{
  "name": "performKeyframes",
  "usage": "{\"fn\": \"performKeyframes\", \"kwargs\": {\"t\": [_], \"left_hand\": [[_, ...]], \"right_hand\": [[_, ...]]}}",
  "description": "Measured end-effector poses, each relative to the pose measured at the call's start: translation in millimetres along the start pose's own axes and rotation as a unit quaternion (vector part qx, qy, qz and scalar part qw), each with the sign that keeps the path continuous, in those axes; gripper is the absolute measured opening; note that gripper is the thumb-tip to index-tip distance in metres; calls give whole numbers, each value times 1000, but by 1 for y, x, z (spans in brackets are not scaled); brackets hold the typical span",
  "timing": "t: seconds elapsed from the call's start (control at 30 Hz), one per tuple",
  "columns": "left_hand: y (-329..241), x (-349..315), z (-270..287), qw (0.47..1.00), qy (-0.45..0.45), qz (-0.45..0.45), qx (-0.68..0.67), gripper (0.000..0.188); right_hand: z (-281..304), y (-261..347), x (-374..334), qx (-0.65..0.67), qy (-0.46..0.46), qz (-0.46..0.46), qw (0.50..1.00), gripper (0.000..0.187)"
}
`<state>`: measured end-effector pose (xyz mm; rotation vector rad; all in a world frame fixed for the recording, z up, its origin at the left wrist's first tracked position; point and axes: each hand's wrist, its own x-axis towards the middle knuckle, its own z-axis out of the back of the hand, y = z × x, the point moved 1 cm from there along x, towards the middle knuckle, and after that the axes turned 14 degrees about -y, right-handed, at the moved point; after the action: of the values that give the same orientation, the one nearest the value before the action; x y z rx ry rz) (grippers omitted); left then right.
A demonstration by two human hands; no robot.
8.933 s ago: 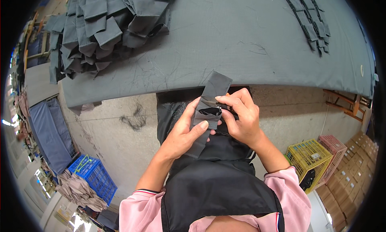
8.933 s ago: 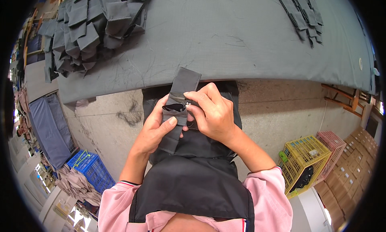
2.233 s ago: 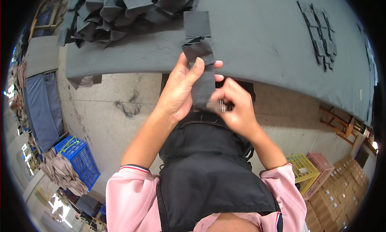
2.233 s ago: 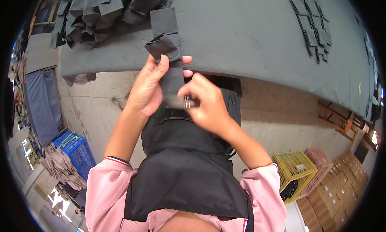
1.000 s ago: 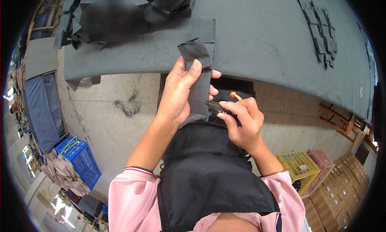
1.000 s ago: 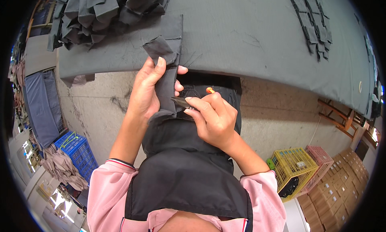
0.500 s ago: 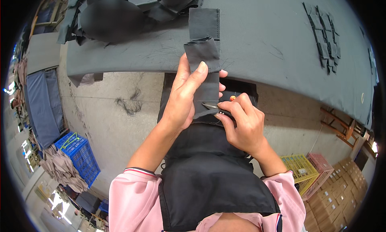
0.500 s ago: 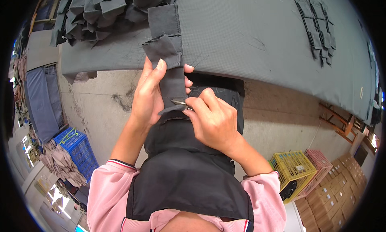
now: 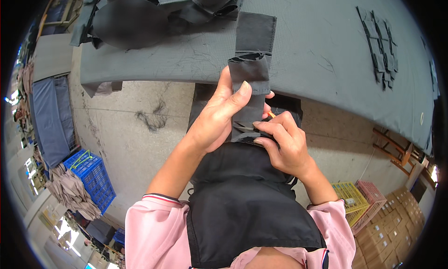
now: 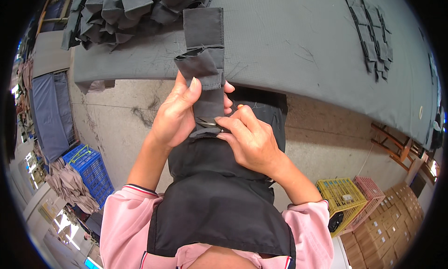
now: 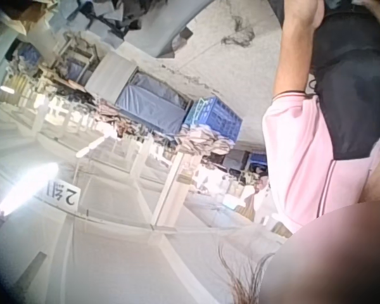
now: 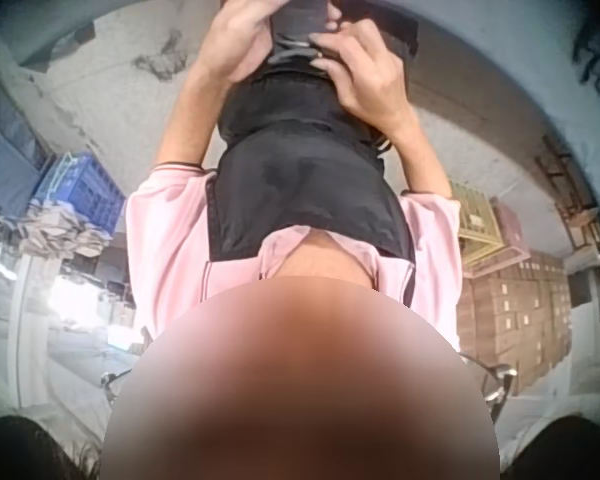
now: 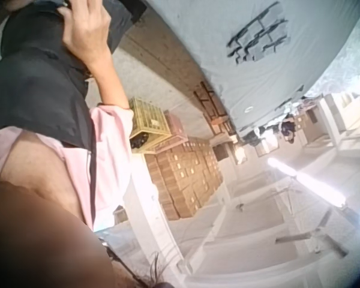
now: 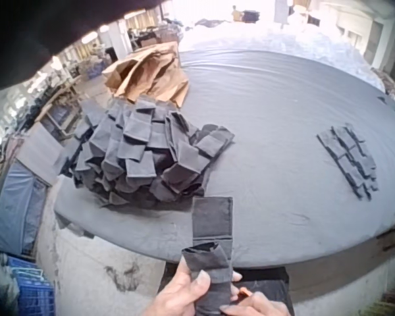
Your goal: Trimming excess material and threads from small fabric components using snips.
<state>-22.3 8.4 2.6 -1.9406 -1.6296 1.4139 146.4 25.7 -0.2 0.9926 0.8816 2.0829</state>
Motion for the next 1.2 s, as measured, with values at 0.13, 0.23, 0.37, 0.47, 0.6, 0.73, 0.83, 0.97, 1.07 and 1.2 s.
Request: {"fn": "performKeyframes", "kwargs": {"t": [0.13,0.23,0.37,0.47,0.6,0.73,0.83,0.97,1.07,1.2], "left_hand": [[-2,0,0,1000,6,29,-9,38],[-2,-1,0,999,6,46,-10,41],[-2,-1,-3,997,14,75,-31,47],[6,6,12,994,-19,107,-32,58],[10,4,10,992,-11,129,-7,79],[17,-15,-6,994,3,0,111,93],[27,-22,-1,992,-3,10,129,83],[42,-29,1,996,-15,7,83,67],[45,-29,9,994,-3,93,53,51],[27,-15,6,821,5,-323,471,67]], "right_hand": [[-2,-2,-5,-17,-6,21,1000,38],[-3,-2,-8,-41,-24,76,996,37],[1,-3,-15,-32,-63,62,996,31],[9,-12,-18,45,-101,-99,989,32],[6,-30,-12,108,-117,-231,960,40],[-11,-26,17,13,-130,-78,988,47],[-20,-45,18,35,-187,-92,978,25],[-17,-38,37,351,-286,-358,816,13],[-15,-37,36,442,-184,-457,750,13],[-25,-49,41,425,-76,-468,771,17]]}}
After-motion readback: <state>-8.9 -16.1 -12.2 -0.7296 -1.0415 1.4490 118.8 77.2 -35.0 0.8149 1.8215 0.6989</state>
